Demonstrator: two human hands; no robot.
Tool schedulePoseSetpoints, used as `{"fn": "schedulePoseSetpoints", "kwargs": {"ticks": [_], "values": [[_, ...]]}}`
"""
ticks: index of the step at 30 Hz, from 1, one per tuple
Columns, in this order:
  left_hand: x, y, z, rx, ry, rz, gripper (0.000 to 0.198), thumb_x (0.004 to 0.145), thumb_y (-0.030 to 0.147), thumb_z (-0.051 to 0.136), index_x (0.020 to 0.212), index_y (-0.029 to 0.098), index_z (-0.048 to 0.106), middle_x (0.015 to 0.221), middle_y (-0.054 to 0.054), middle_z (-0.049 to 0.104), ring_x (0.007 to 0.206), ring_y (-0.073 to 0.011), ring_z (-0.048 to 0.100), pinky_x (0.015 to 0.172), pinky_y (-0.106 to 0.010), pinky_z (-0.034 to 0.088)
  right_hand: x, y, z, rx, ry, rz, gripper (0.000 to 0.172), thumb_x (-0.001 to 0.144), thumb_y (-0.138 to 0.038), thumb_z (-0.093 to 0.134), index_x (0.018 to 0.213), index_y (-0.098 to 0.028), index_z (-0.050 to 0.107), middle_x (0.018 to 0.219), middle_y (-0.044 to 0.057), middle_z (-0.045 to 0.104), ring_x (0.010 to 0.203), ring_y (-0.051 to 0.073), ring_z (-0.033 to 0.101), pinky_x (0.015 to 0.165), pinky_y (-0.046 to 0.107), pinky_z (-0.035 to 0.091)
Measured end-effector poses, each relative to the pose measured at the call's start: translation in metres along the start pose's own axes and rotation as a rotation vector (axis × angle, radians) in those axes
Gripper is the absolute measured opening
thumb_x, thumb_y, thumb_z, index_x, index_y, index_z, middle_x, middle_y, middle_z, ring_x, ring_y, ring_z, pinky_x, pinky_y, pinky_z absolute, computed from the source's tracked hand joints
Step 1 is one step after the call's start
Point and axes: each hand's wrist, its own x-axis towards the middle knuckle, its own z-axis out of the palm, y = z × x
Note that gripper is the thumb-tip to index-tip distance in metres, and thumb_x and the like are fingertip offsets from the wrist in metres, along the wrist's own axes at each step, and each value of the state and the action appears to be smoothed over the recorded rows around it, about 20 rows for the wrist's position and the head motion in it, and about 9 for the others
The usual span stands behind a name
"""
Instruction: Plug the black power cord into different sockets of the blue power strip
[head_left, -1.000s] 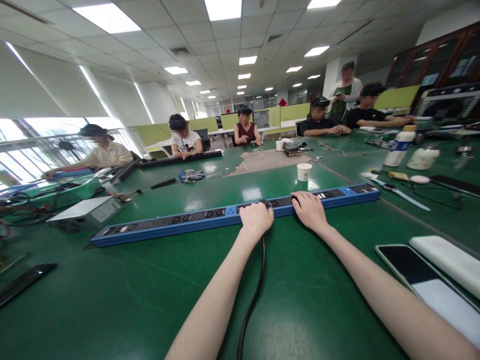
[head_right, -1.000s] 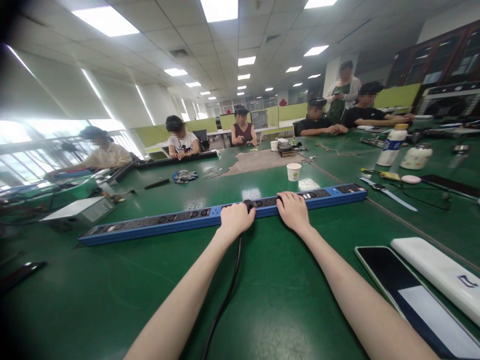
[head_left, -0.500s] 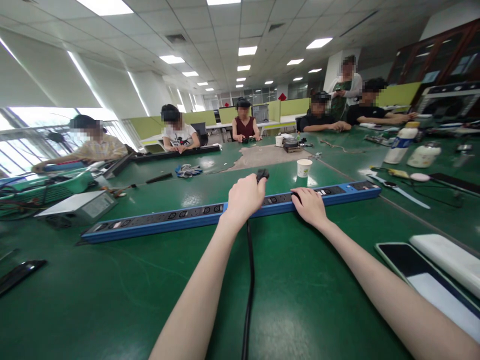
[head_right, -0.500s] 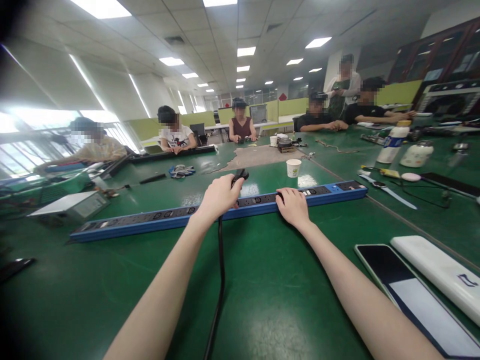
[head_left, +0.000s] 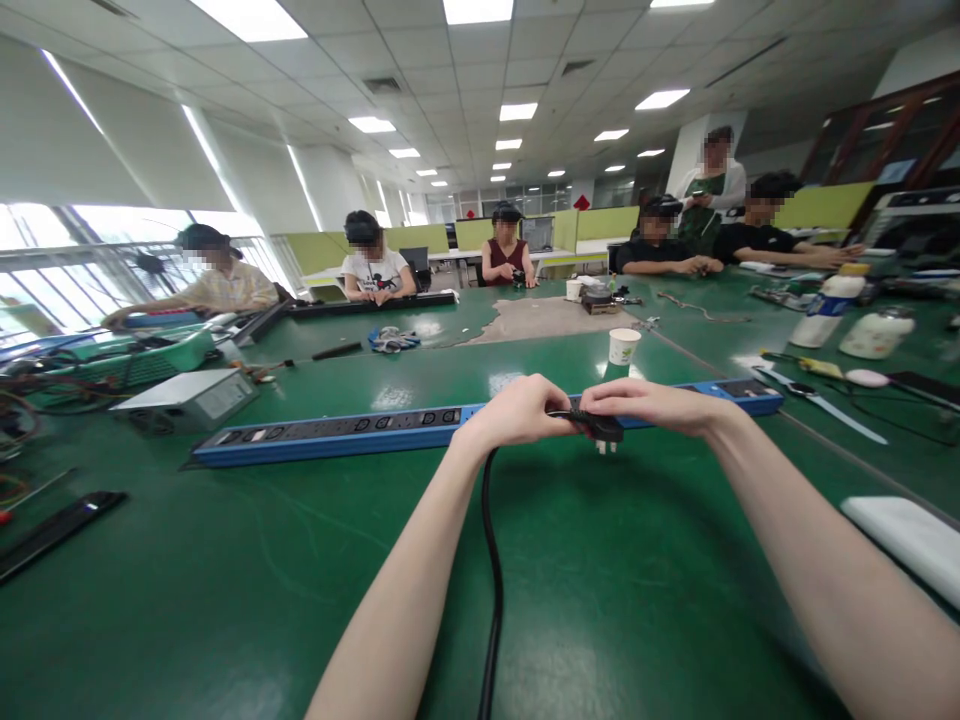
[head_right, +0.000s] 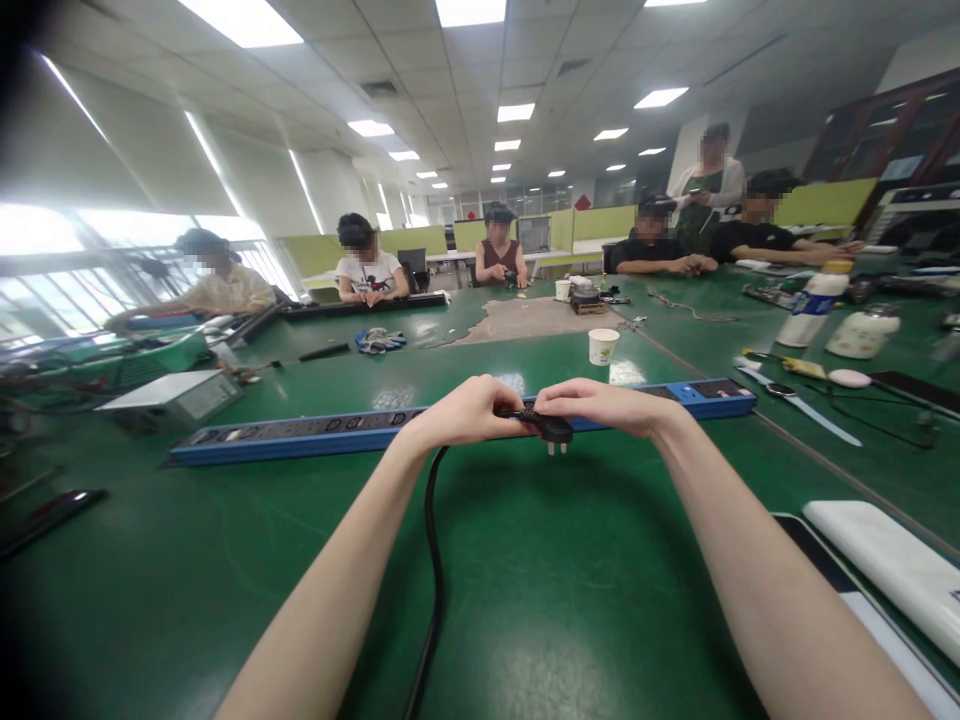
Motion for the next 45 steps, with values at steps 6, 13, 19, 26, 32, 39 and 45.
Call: {"fn": "schedulePoseSetpoints", "kwargs": {"ticks": [6, 13, 19, 26, 32, 39, 45], "values": [[-0.005, 0.011, -0.006, -0.056, 0.113, -0.021, 0.025, 0.085, 0.040, 0.078, 0.084, 0.015, 0.081, 0.070, 0.002, 0.064, 0.070, -0.0126, 0.054, 0.061, -0.024, 0.034, 0.010, 0.011, 0.004, 0.269, 0.006, -0.108, 0.044, 0.093, -0.060, 0.080, 0.100, -0.016, 0.085, 0.098, 0.009, 0.078, 0.088, 0.020, 0.070, 0.076, 0.029, 0.056], [-0.020, 0.017, -0.022, -0.354, -0.073, -0.203, 0.029, 0.088, 0.039, 0.083, 0.102, 0.014, 0.079, 0.082, -0.008, 0.080, 0.070, -0.0189, 0.076, 0.066, -0.026, 0.057, 0.024, 0.014, 0.009, 0.467, 0.337, -0.226, 0.030, 0.093, -0.048, 0.082, 0.092, -0.018, 0.083, 0.097, 0.006, 0.077, 0.092, 0.017, 0.068, 0.087, 0.028, 0.056], [-0.046, 0.009, -0.049, -0.549, -0.383, -0.315, 0.038, 0.088, 0.049, 0.088, 0.099, 0.014, 0.078, 0.081, -0.010, 0.080, 0.066, -0.0174, 0.076, 0.064, -0.025, 0.058, 0.019, 0.012, 0.008, 0.401, 0.310, -0.262, 0.035, 0.093, -0.054, 0.081, 0.093, -0.019, 0.083, 0.096, 0.008, 0.075, 0.089, 0.019, 0.066, 0.081, 0.030, 0.057], [-0.031, 0.003, -0.032, -0.630, 0.178, -0.266, 0.027, 0.099, 0.042, 0.078, 0.105, 0.016, 0.075, 0.059, 0.008, 0.056, 0.044, -0.0038, 0.047, 0.047, -0.017, 0.040, 0.009, -0.003, 0.020, 0.310, 0.128, -0.246, 0.050, 0.084, -0.066, 0.084, 0.101, -0.020, 0.081, 0.096, 0.009, 0.071, 0.082, 0.022, 0.066, 0.074, 0.035, 0.058], [-0.023, 0.015, -0.017, -0.749, -0.150, -0.272, 0.048, 0.077, 0.052, 0.098, 0.096, 0.014, 0.076, 0.081, -0.008, 0.080, 0.072, -0.0167, 0.078, 0.072, -0.028, 0.063, 0.014, -0.029, 0.026, 0.513, 0.604, -0.363, 0.029, 0.091, -0.057, 0.078, 0.100, -0.030, 0.076, 0.116, 0.005, 0.073, 0.114, 0.023, 0.068, 0.091, 0.037, 0.059], [-0.005, 0.029, 0.024, -0.785, -0.701, -0.190, 0.050, 0.059, 0.053, 0.106, 0.089, 0.018, 0.084, 0.097, -0.010, 0.085, 0.095, -0.0248, 0.084, 0.088, -0.033, 0.067, -0.004, -0.023, -0.017, 0.566, 0.859, -0.500, 0.021, 0.101, -0.052, 0.072, 0.111, -0.035, 0.077, 0.139, 0.004, 0.074, 0.129, 0.025, 0.064, 0.094, 0.042, 0.056], [0.016, 0.031, 0.059, -0.809, -0.780, -0.197, 0.048, 0.059, 0.052, 0.105, 0.077, 0.015, 0.081, 0.087, -0.011, 0.084, 0.084, -0.0233, 0.082, 0.078, -0.033, 0.068, -0.012, -0.014, -0.032, 0.566, 0.837, -0.490, 0.012, 0.099, -0.049, 0.076, 0.109, -0.043, 0.079, 0.134, -0.006, 0.077, 0.132, 0.024, 0.065, 0.099, 0.042, 0.056]]}}
